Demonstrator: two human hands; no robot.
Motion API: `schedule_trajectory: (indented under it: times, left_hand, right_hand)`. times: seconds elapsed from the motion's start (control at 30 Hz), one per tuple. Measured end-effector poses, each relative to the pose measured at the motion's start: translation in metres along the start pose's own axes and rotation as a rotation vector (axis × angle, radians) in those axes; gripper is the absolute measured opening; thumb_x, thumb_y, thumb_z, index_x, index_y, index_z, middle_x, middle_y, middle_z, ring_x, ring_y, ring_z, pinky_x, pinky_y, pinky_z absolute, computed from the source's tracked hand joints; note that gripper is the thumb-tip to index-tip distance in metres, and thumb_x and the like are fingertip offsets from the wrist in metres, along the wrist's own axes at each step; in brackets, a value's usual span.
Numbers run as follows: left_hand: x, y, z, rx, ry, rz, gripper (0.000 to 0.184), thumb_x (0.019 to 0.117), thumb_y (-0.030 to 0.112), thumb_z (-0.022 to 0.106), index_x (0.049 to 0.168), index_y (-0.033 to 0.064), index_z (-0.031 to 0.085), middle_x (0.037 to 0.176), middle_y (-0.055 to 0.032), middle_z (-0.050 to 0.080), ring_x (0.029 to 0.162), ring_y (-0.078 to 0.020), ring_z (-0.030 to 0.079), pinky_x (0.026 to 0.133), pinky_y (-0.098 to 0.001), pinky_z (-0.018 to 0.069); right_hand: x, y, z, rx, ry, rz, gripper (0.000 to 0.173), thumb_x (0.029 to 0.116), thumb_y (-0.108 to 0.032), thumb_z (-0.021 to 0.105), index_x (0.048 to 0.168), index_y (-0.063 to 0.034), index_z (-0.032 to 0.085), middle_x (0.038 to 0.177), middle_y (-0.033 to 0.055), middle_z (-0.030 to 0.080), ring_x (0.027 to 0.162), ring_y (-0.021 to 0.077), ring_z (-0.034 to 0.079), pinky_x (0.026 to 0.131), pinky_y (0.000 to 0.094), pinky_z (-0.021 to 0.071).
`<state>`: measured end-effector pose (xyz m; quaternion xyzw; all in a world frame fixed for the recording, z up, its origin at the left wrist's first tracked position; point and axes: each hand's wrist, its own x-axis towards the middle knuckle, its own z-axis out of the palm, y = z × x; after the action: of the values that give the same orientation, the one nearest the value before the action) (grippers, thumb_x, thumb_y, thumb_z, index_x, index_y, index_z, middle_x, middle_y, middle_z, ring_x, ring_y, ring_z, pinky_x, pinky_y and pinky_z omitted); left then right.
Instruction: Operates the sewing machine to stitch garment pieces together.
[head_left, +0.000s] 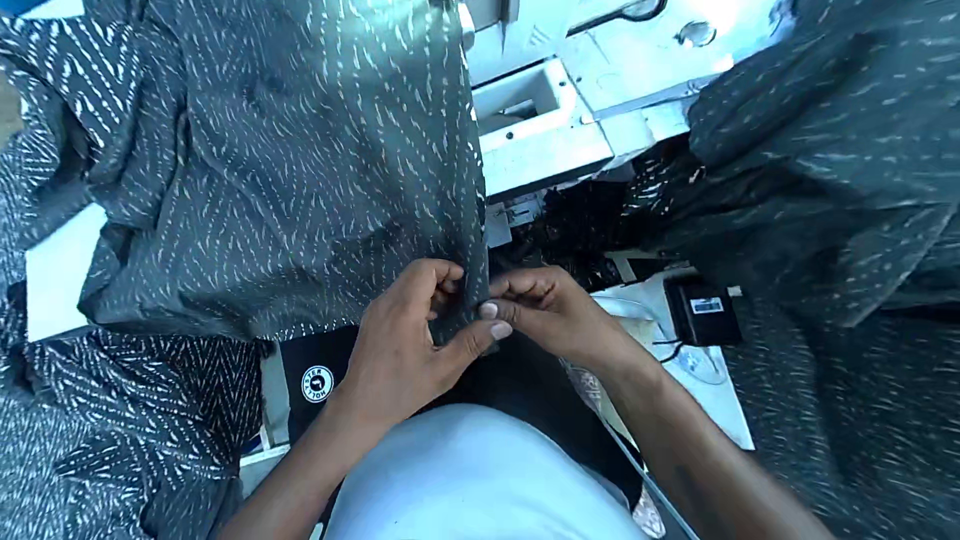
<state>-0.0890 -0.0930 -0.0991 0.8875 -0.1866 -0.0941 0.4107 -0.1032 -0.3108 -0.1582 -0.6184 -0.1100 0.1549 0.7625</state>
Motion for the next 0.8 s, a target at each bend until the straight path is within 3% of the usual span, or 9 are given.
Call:
schedule_trajectory:
  times: [0.1, 0.23, 0.33, 0.4, 0.47, 0.57, 0.63, 0.7, 0.8]
  left_hand:
    - [0.01, 0.001, 0.002, -0.058, 0.061, 0.018, 0.039, 0.0971, 0.042, 0.068, 0.117, 0.0089, 0.066, 0.103, 0.0013, 0.068, 0.089, -0.0074, 0.069, 0.072, -0.0272, 0.063]
    - [0.03, 0.008, 0.002, -0.098, 0.147, 0.037, 0.008, 0.096, 0.015, 0.068, 0.099, 0.0092, 0.072, 0.088, 0.0022, 0.07, 0.068, -0.0044, 0.066, 0.054, -0.0204, 0.0571]
    - [0.031, 0.004, 0.0, -0.126, 0.172, 0.06, 0.008, 0.0963, 0.014, 0.069, 0.097, 0.0089, 0.075, 0.088, 0.0025, 0.071, 0.068, -0.0044, 0.067, 0.054, -0.0208, 0.0587]
    - [0.029, -0.001, 0.002, -0.172, 0.185, 0.067, 0.011, 0.0976, 0.014, 0.068, 0.098, 0.0077, 0.077, 0.089, 0.001, 0.073, 0.07, -0.0068, 0.069, 0.057, -0.023, 0.0613]
    - [0.029, -0.002, 0.005, -0.225, 0.184, 0.055, 0.012, 0.0981, 0.014, 0.067, 0.098, 0.007, 0.077, 0.091, -0.0005, 0.073, 0.071, -0.0099, 0.071, 0.059, -0.0259, 0.0634]
    - [0.029, -0.001, 0.001, -0.271, 0.172, 0.055, 0.013, 0.0972, 0.014, 0.065, 0.096, 0.0084, 0.077, 0.09, -0.0003, 0.072, 0.069, -0.0112, 0.068, 0.057, -0.026, 0.0614]
    - [0.028, -0.007, -0.009, -0.28, 0.175, 0.025, 0.014, 0.0961, 0.016, 0.065, 0.095, 0.01, 0.077, 0.089, -0.0004, 0.072, 0.069, -0.0126, 0.068, 0.058, -0.0283, 0.0617]
    - [0.027, -0.016, -0.019, -0.257, 0.179, -0.021, 0.013, 0.0955, 0.017, 0.065, 0.094, 0.0116, 0.076, 0.089, -0.0001, 0.072, 0.069, -0.0136, 0.069, 0.059, -0.0296, 0.0621]
    - [0.028, -0.015, -0.022, -0.204, 0.147, 0.022, 0.014, 0.0952, 0.017, 0.065, 0.093, 0.0106, 0.078, 0.088, 0.0015, 0.072, 0.068, -0.0081, 0.067, 0.056, -0.0238, 0.0586]
  right_hand:
    - [0.003, 0.001, -0.001, -0.013, -0.024, -0.016, 0.008, 0.0975, -0.01, 0.066, 0.094, -0.005, 0.073, 0.077, -0.0006, 0.068, 0.066, 0.0022, 0.061, 0.06, 0.0162, 0.0514]
    - [0.004, 0.0, -0.005, -0.115, -0.038, -0.033, 0.012, 0.0987, -0.01, 0.063, 0.098, -0.0058, 0.074, 0.078, -0.0007, 0.069, 0.065, 0.0029, 0.061, 0.058, 0.0174, 0.0511]
    - [0.009, -0.018, -0.01, -0.485, 0.206, -0.062, 0.02, 0.1013, -0.022, 0.058, 0.112, -0.0147, 0.073, 0.091, -0.0059, 0.074, 0.076, 0.0031, 0.069, 0.066, 0.0233, 0.0602]
    - [0.027, -0.039, -0.014, -0.533, 0.328, -0.084, 0.028, 0.1042, -0.032, 0.057, 0.118, -0.0115, 0.07, 0.097, -0.0029, 0.075, 0.084, 0.0074, 0.073, 0.074, 0.0296, 0.0641]
    - [0.054, -0.055, -0.018, -0.513, 0.356, -0.128, 0.032, 0.1044, -0.034, 0.057, 0.118, -0.0086, 0.07, 0.098, -0.0009, 0.076, 0.086, 0.0089, 0.074, 0.078, 0.0314, 0.0653]
    - [0.084, -0.066, -0.018, -0.414, 0.279, -0.145, 0.017, 0.102, -0.02, 0.063, 0.107, -0.0071, 0.073, 0.087, 0.0005, 0.075, 0.074, 0.0092, 0.072, 0.069, 0.0291, 0.0641]
    - [0.086, -0.066, -0.016, -0.242, 0.232, -0.111, 0.013, 0.1022, -0.011, 0.062, 0.103, -0.0027, 0.072, 0.085, 0.0051, 0.074, 0.073, 0.0135, 0.073, 0.068, 0.0304, 0.0651]
    - [0.083, -0.062, -0.015, 0.041, 0.196, -0.058, 0.015, 0.1031, -0.007, 0.058, 0.105, 0.0017, 0.069, 0.089, 0.0103, 0.075, 0.079, 0.0175, 0.075, 0.074, 0.0335, 0.065]
    - [0.076, -0.054, -0.009, 0.187, 0.198, -0.001, 0.022, 0.1056, -0.016, 0.053, 0.109, -0.0002, 0.068, 0.094, 0.0103, 0.074, 0.084, 0.0177, 0.074, 0.079, 0.0351, 0.064]
